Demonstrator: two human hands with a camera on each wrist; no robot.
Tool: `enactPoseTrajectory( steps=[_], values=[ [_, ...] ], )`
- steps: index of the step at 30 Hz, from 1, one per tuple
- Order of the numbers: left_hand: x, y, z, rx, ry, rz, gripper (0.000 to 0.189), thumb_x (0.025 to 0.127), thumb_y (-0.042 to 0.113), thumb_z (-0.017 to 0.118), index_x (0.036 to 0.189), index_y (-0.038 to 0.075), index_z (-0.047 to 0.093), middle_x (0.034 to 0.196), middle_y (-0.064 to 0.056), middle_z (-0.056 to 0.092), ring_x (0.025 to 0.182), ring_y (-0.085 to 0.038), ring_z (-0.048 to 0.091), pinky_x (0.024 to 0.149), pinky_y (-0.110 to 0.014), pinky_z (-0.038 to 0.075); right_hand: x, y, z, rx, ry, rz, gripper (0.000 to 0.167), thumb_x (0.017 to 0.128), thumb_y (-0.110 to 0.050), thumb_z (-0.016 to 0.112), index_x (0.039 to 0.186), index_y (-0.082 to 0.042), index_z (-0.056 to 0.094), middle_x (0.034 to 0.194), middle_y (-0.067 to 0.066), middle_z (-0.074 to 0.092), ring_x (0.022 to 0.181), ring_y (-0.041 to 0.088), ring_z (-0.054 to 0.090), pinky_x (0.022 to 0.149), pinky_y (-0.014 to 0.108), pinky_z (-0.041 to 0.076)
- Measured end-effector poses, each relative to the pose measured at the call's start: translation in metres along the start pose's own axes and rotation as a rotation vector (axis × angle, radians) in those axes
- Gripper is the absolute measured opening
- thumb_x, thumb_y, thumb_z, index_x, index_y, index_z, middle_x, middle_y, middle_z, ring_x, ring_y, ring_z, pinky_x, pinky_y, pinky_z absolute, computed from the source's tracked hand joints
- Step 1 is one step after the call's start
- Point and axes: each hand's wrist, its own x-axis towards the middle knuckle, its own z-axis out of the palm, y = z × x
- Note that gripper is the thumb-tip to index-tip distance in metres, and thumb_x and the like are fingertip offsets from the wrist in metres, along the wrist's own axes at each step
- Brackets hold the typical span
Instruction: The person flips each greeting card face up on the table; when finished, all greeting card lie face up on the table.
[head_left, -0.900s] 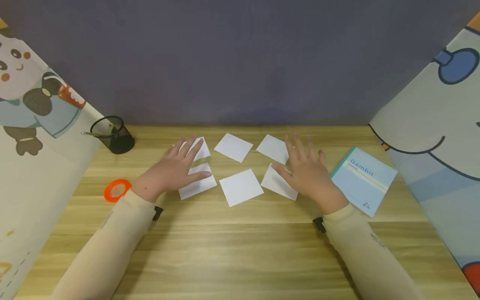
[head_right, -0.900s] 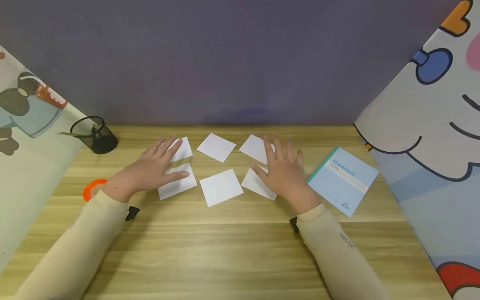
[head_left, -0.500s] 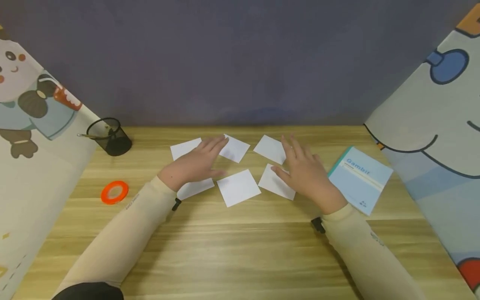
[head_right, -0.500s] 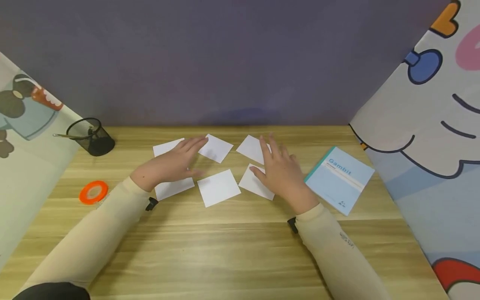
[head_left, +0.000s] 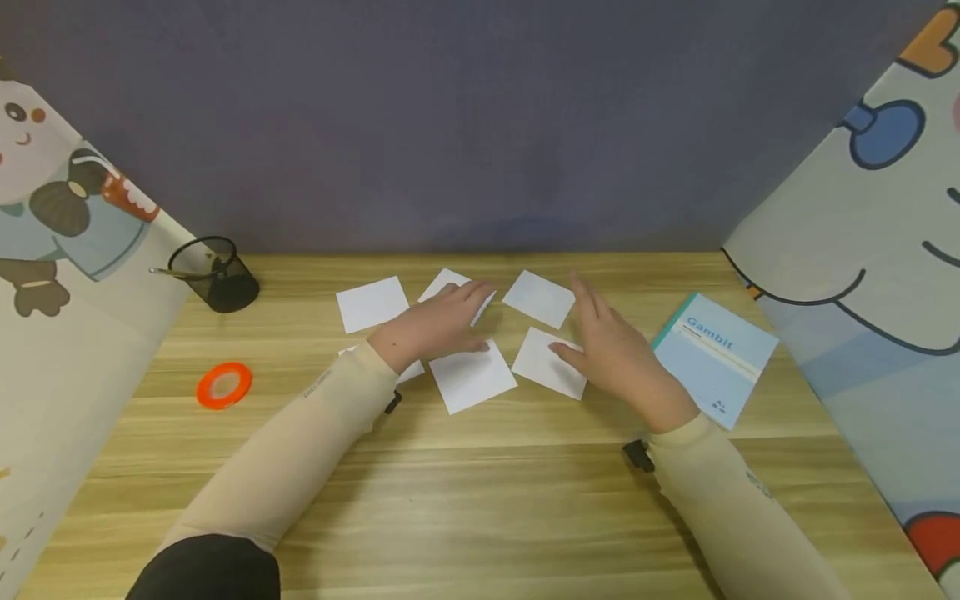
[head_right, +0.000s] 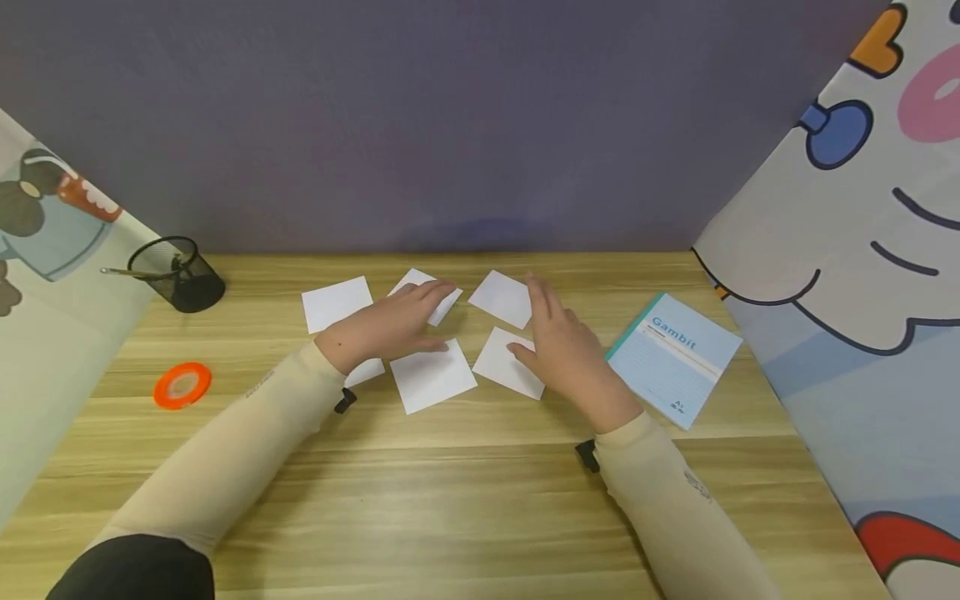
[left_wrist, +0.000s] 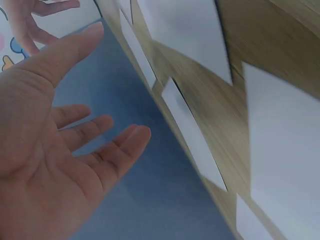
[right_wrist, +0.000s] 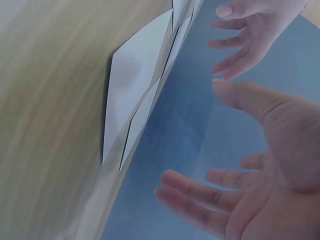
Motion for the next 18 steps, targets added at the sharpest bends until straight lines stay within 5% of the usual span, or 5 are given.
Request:
enactPoseTrajectory(
  steps=[9,13,18],
  values=[
    [0.019,0.015,0.014,0.013,-0.041,0.111,0.096,0.098,0.037,0.079,0.171,0.011,0.022,0.176,-0.012,0.028,0.16,-0.039,0.035,0.134,-0.048,0.032,-0.001,0.008,0.003,0.07,-0.038,0.015,0.116,0.099,-0.033,0.078,0.172,-0.013,-0.01,0.173,0.033,0.021,0.115,0.054,0.068,0.089,0.059,0.063],
    [0.028,0.025,0.02,0.05,-0.067,0.147,0.094,0.097,0.044,0.079,0.168,0.008,0.029,0.172,-0.013,0.036,0.159,-0.036,0.037,0.137,-0.047,0.026,-0.003,0.014,0.004,0.111,-0.092,0.061,0.117,0.097,-0.034,0.08,0.172,-0.014,-0.009,0.168,0.037,0.027,0.116,0.056,0.067,0.091,0.063,0.06],
    [0.038,0.035,0.024,0.088,-0.078,0.176,0.091,0.092,0.053,0.081,0.16,0.006,0.042,0.158,-0.01,0.05,0.147,-0.025,0.05,0.13,-0.038,0.039,-0.004,0.021,0.004,0.149,-0.179,0.084,0.121,0.094,-0.038,0.084,0.172,-0.008,-0.004,0.161,0.038,0.031,0.115,0.053,0.066,0.092,0.062,0.059]
  ],
)
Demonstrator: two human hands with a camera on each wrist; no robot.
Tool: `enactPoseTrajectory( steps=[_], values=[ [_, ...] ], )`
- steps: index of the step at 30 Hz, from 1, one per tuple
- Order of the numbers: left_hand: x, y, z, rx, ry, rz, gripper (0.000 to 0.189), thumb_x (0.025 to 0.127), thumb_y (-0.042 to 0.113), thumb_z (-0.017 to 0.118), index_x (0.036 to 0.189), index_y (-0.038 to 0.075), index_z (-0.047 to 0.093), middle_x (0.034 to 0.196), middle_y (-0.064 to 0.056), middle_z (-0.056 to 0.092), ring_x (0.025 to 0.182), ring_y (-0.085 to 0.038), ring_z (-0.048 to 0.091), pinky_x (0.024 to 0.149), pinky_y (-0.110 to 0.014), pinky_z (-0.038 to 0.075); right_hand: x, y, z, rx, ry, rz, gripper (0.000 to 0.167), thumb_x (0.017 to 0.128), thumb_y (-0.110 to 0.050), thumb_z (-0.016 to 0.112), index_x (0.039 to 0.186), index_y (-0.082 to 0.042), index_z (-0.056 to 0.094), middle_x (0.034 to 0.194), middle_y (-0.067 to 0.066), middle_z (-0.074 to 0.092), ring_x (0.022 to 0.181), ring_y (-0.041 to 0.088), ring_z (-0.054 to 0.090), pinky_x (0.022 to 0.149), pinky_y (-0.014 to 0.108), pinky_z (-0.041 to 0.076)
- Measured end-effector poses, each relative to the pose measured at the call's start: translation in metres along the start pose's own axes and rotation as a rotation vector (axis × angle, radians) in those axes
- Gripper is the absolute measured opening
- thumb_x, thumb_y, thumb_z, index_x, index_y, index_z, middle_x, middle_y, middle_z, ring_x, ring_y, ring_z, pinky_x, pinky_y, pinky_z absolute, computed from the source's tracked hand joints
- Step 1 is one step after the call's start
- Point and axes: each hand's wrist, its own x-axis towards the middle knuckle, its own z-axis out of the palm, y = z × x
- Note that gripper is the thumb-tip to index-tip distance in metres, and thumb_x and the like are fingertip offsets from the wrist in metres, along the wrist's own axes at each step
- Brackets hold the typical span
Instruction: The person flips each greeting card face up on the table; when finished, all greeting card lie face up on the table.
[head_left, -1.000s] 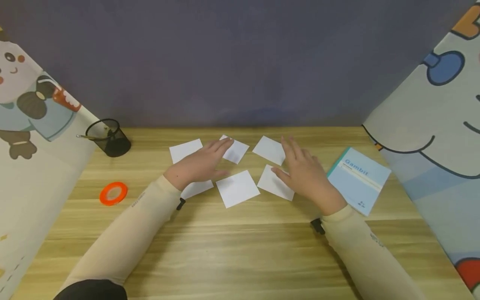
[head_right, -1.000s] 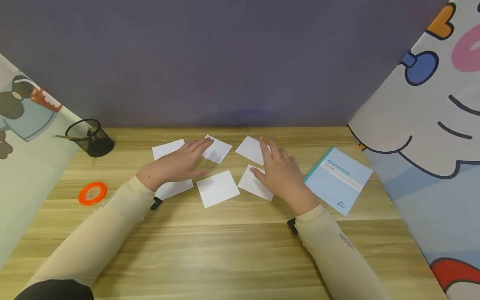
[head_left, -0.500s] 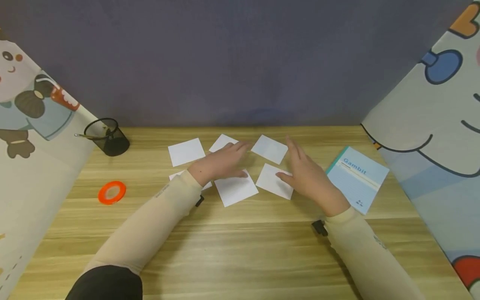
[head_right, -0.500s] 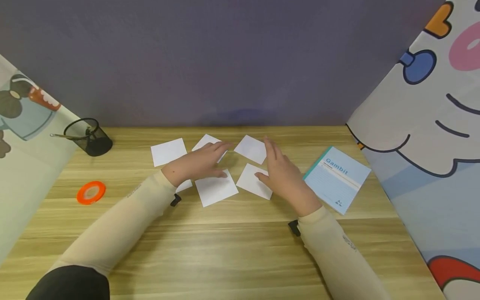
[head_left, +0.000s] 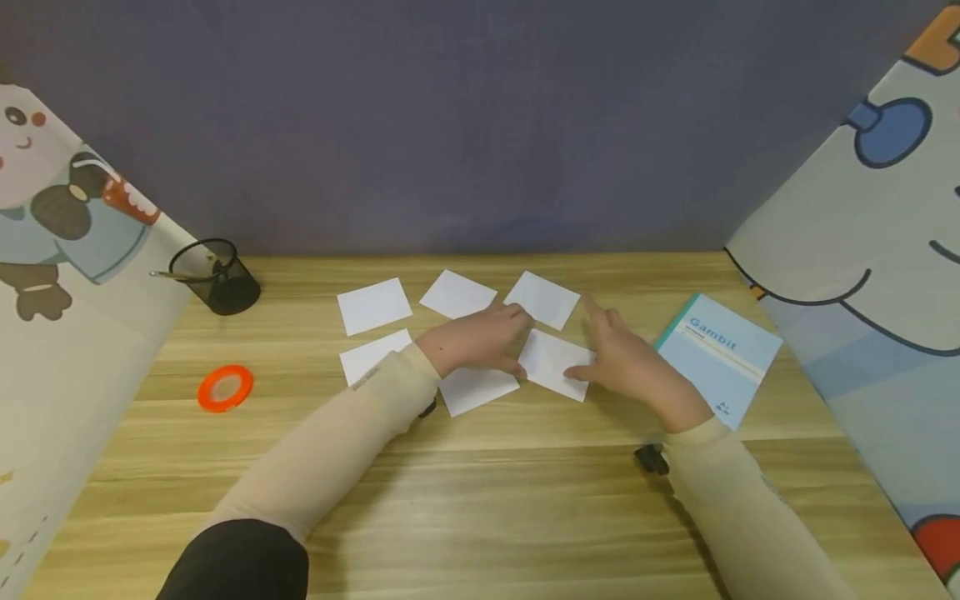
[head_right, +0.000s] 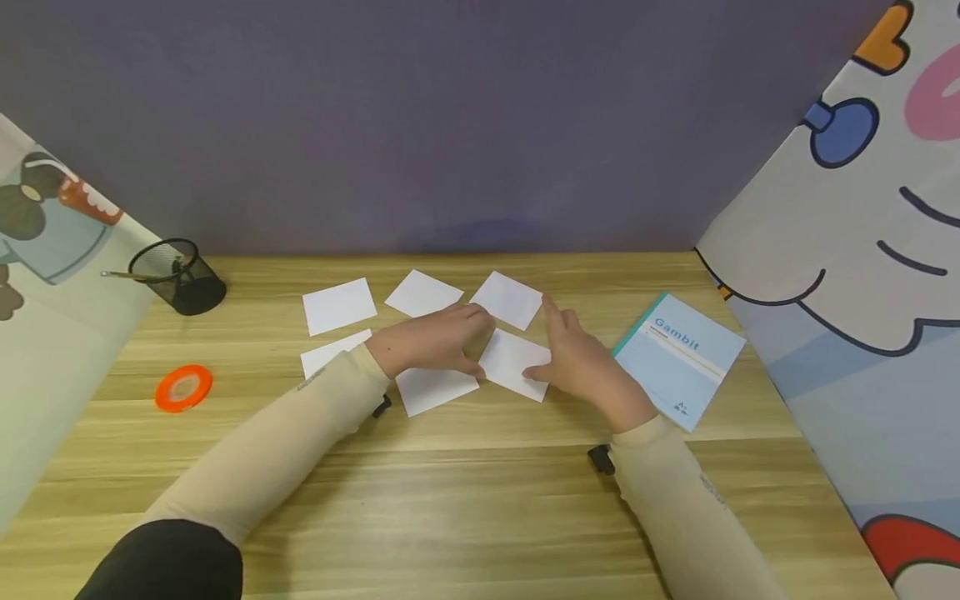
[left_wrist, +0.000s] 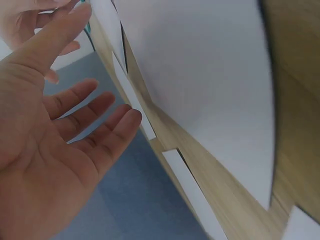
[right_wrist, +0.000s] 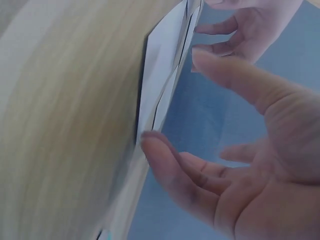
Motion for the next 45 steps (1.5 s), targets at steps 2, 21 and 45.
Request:
enactPoseTrajectory(
  steps=[2,21,45],
  values=[
    [0.004,0.002,0.0,0.011,-0.008,-0.003,0.092,0.091,0.054,0.082,0.159,0.007,0.043,0.156,-0.008,0.052,0.143,-0.024,0.053,0.125,-0.036,0.044,0.0,0.002,0.0,0.01,-0.03,0.004,0.12,0.092,-0.039,0.085,0.171,-0.005,0.001,0.16,0.038,0.031,0.115,0.049,0.065,0.093,0.06,0.059],
    [0.02,0.009,0.004,0.011,-0.074,-0.045,0.096,0.091,0.059,0.08,0.164,0.011,0.039,0.159,-0.007,0.049,0.144,-0.025,0.048,0.123,-0.038,0.044,0.009,0.02,0.0,0.032,-0.154,0.014,0.084,0.089,-0.04,0.088,0.144,0.011,0.048,0.13,0.028,0.053,0.103,0.03,0.056,0.088,0.043,0.055],
    [0.032,0.005,0.0,0.005,-0.109,-0.058,0.092,0.087,0.058,0.085,0.157,0.013,0.048,0.151,-0.006,0.049,0.133,-0.022,0.046,0.117,-0.037,0.047,0.021,0.028,0.004,0.059,-0.159,0.004,0.073,0.086,-0.042,0.09,0.13,0.006,0.057,0.132,0.026,0.055,0.109,0.031,0.058,0.096,0.047,0.055]
  ],
)
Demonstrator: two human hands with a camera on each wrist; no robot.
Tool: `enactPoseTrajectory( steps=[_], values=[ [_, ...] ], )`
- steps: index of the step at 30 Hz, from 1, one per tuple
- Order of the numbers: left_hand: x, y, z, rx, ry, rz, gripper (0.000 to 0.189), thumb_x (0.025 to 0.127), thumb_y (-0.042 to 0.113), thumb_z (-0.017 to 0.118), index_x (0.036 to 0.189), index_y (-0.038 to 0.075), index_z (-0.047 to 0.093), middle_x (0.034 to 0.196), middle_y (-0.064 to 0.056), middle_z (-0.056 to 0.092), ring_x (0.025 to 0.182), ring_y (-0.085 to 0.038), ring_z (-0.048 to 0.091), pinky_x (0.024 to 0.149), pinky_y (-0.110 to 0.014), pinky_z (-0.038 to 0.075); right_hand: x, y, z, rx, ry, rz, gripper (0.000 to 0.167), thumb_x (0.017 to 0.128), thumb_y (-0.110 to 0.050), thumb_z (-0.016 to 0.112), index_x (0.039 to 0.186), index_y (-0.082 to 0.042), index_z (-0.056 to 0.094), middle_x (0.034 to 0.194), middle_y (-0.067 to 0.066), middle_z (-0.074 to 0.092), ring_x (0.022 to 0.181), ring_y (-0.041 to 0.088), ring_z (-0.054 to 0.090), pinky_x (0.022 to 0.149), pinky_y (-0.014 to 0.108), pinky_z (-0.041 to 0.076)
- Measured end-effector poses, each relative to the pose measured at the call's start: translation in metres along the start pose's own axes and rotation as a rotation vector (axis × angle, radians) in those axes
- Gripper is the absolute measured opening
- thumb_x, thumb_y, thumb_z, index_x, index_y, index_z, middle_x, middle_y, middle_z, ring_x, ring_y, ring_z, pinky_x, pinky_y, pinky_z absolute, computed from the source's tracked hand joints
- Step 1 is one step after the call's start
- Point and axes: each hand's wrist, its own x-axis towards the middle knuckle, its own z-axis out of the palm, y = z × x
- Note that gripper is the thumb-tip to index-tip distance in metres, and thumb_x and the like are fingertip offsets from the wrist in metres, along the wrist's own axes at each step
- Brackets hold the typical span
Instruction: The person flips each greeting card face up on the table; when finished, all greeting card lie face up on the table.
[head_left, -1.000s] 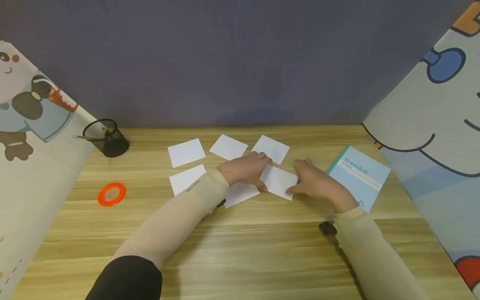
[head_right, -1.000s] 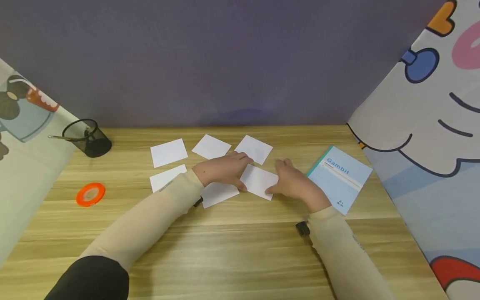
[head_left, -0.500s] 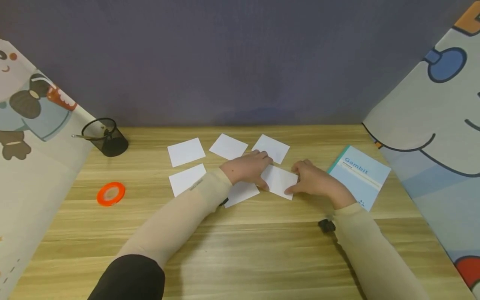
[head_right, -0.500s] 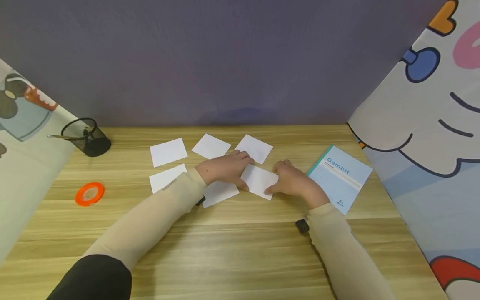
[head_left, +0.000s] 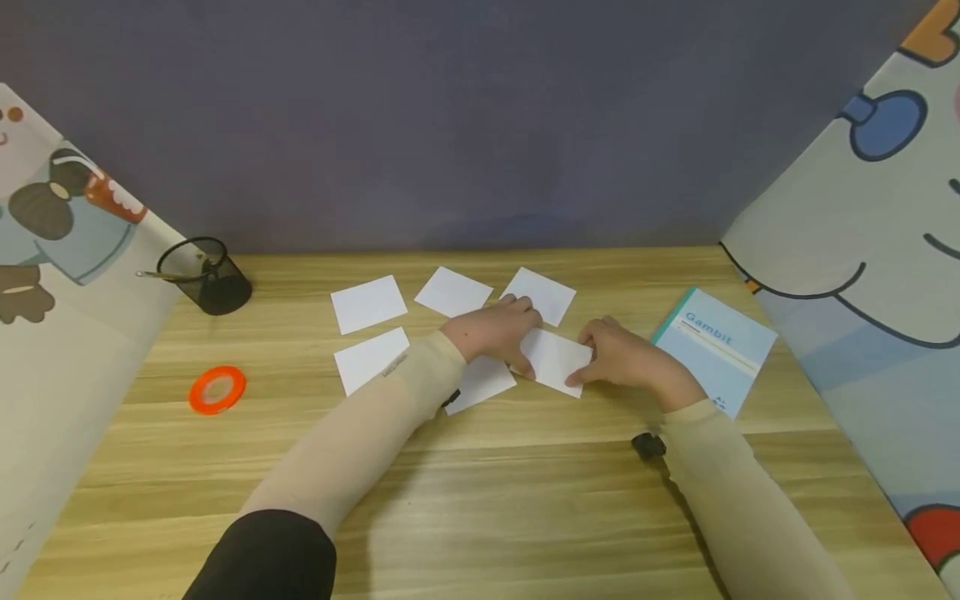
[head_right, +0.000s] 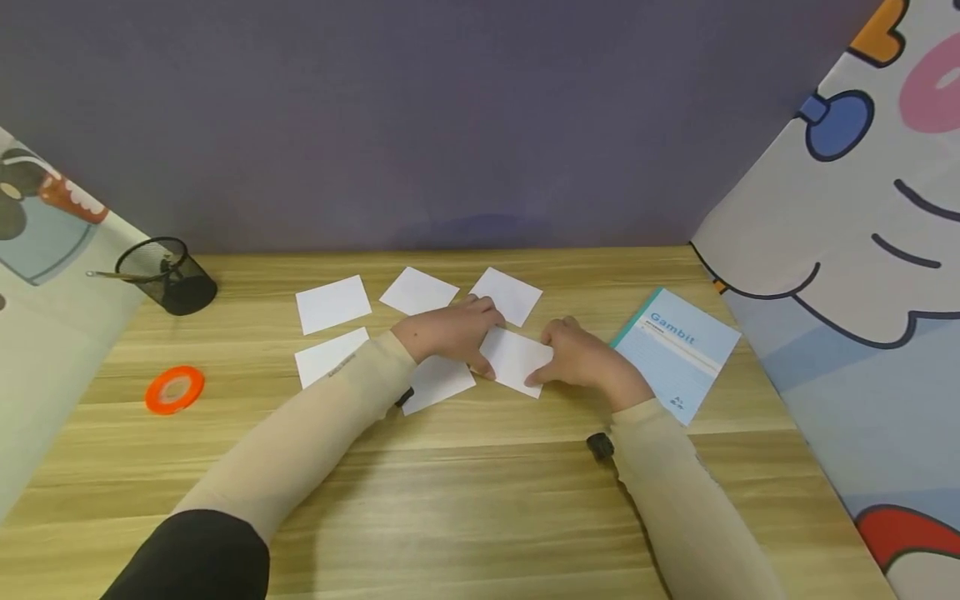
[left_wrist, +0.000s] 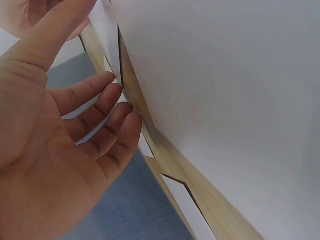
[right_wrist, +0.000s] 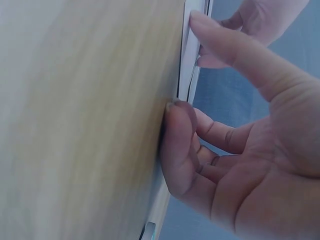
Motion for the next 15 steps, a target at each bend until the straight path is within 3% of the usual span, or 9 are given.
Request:
enactPoseTrajectory(
  steps=[15],
  values=[
    [0.0008,0.0,-0.0003,-0.064,0.006,-0.018,0.091,0.085,0.053,0.088,0.157,0.015,0.047,0.148,-0.003,0.045,0.131,-0.02,0.043,0.114,-0.035,0.048,0.0031,0.0028,-0.0015,0.039,-0.028,0.0,0.071,0.086,-0.038,0.091,0.128,0.006,0.054,0.128,0.023,0.053,0.105,0.03,0.054,0.089,0.039,0.053]
  ],
)
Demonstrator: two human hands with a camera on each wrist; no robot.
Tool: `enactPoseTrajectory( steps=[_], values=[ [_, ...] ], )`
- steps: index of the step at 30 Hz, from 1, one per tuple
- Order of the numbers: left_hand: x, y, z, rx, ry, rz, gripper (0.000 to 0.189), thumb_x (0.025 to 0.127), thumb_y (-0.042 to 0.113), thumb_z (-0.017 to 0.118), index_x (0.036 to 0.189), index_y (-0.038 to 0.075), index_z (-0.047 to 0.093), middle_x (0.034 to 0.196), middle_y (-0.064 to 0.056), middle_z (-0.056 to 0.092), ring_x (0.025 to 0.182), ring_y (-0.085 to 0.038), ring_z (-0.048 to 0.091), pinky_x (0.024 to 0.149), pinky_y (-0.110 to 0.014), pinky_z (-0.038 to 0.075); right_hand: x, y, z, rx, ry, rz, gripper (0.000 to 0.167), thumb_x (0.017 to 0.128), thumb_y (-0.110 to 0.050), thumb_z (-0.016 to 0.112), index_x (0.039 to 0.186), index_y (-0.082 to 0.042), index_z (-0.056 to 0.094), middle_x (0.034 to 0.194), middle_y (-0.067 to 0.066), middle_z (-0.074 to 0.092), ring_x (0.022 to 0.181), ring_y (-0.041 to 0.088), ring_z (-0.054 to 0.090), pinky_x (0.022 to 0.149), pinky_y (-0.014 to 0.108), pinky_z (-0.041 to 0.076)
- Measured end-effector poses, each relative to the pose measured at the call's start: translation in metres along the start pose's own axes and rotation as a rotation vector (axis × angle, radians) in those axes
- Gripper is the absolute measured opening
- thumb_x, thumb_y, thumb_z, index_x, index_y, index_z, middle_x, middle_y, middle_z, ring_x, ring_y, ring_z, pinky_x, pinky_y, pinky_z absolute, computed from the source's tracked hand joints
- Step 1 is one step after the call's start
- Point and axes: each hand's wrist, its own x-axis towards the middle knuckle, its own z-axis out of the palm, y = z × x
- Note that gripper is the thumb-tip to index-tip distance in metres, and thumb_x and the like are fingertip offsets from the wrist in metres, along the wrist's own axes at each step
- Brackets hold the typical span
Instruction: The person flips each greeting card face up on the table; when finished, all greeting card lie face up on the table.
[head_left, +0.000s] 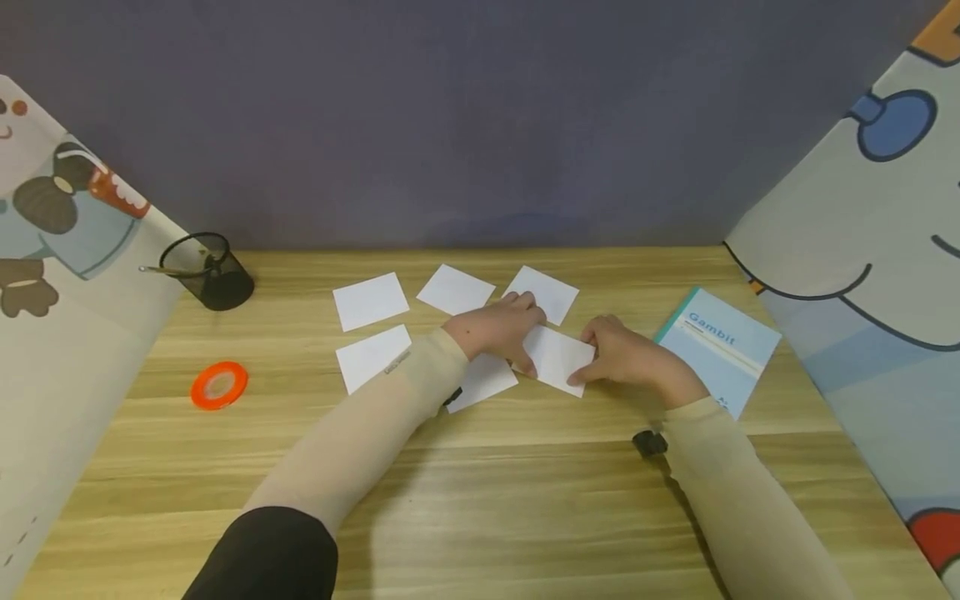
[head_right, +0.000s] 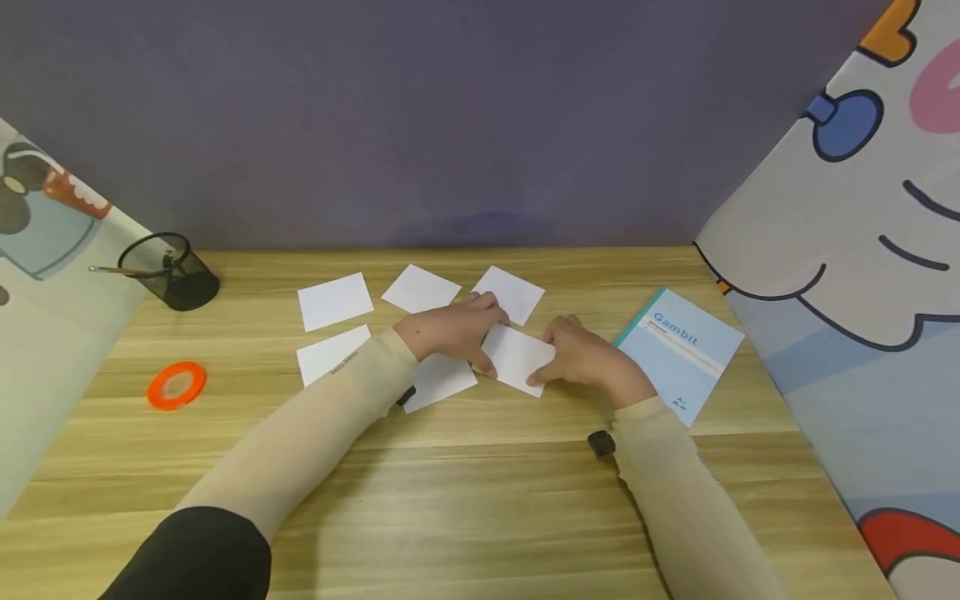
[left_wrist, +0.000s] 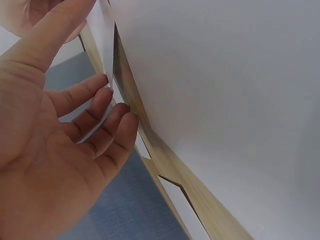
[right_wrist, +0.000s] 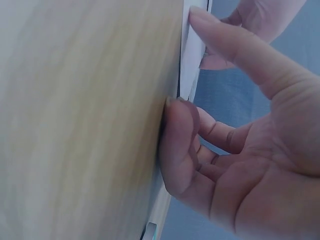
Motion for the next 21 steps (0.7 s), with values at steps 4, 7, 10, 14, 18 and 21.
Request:
enactPoseTrajectory(
  steps=[4,7,10,14,18,21],
  values=[
    [-0.0009,0.0001,-0.0003,-0.025,0.012,-0.001,0.089,0.085,0.051,0.09,0.155,0.015,0.048,0.148,-0.003,0.042,0.132,-0.02,0.042,0.115,-0.036,0.048,0.0002,-0.0007,-0.0001,0.008,0.004,-0.003,0.068,0.086,-0.036,0.091,0.125,0.005,0.053,0.124,0.022,0.053,0.102,0.029,0.052,0.085,0.036,0.051],
    [-0.003,0.0001,-0.0008,-0.042,0.025,-0.016,0.088,0.084,0.049,0.091,0.153,0.016,0.048,0.15,-0.003,0.04,0.134,-0.021,0.042,0.115,-0.036,0.048,0.0008,-0.0018,0.0002,0.036,-0.001,-0.005,0.067,0.087,-0.035,0.09,0.125,0.003,0.051,0.124,0.022,0.051,0.099,0.028,0.054,0.08,0.033,0.052],
    [-0.0044,0.0003,-0.0008,-0.063,0.034,-0.034,0.089,0.082,0.048,0.092,0.154,0.018,0.048,0.15,-0.003,0.04,0.134,-0.021,0.043,0.114,-0.037,0.049,0.0008,-0.0025,0.0005,0.057,-0.01,-0.012,0.067,0.088,-0.034,0.089,0.127,0.003,0.049,0.125,0.023,0.049,0.096,0.028,0.056,0.076,0.032,0.053],
    [-0.0035,0.0012,0.0005,-0.082,0.034,-0.033,0.091,0.082,0.048,0.093,0.155,0.019,0.045,0.147,-0.004,0.043,0.128,-0.021,0.048,0.108,-0.037,0.052,-0.0008,-0.0026,0.0009,0.037,-0.003,-0.012,0.065,0.088,-0.034,0.09,0.126,0.001,0.049,0.124,0.022,0.049,0.099,0.028,0.054,0.079,0.033,0.052],
    [-0.0007,0.0025,0.0006,-0.085,0.034,-0.029,0.089,0.084,0.047,0.091,0.154,0.019,0.044,0.142,-0.006,0.048,0.12,-0.02,0.056,0.101,-0.036,0.055,-0.0032,-0.0024,0.0004,0.033,0.002,-0.009,0.064,0.088,-0.034,0.09,0.125,0.0,0.049,0.122,0.021,0.048,0.1,0.029,0.052,0.08,0.033,0.051],
    [0.0008,0.0031,-0.001,-0.103,0.038,-0.038,0.083,0.087,0.043,0.089,0.153,0.019,0.044,0.141,-0.007,0.05,0.116,-0.02,0.059,0.098,-0.034,0.055,-0.0043,-0.0021,0.0003,0.05,0.0,-0.008,0.064,0.088,-0.034,0.09,0.124,-0.001,0.049,0.122,0.021,0.046,0.099,0.029,0.051,0.078,0.033,0.051]
  ],
)
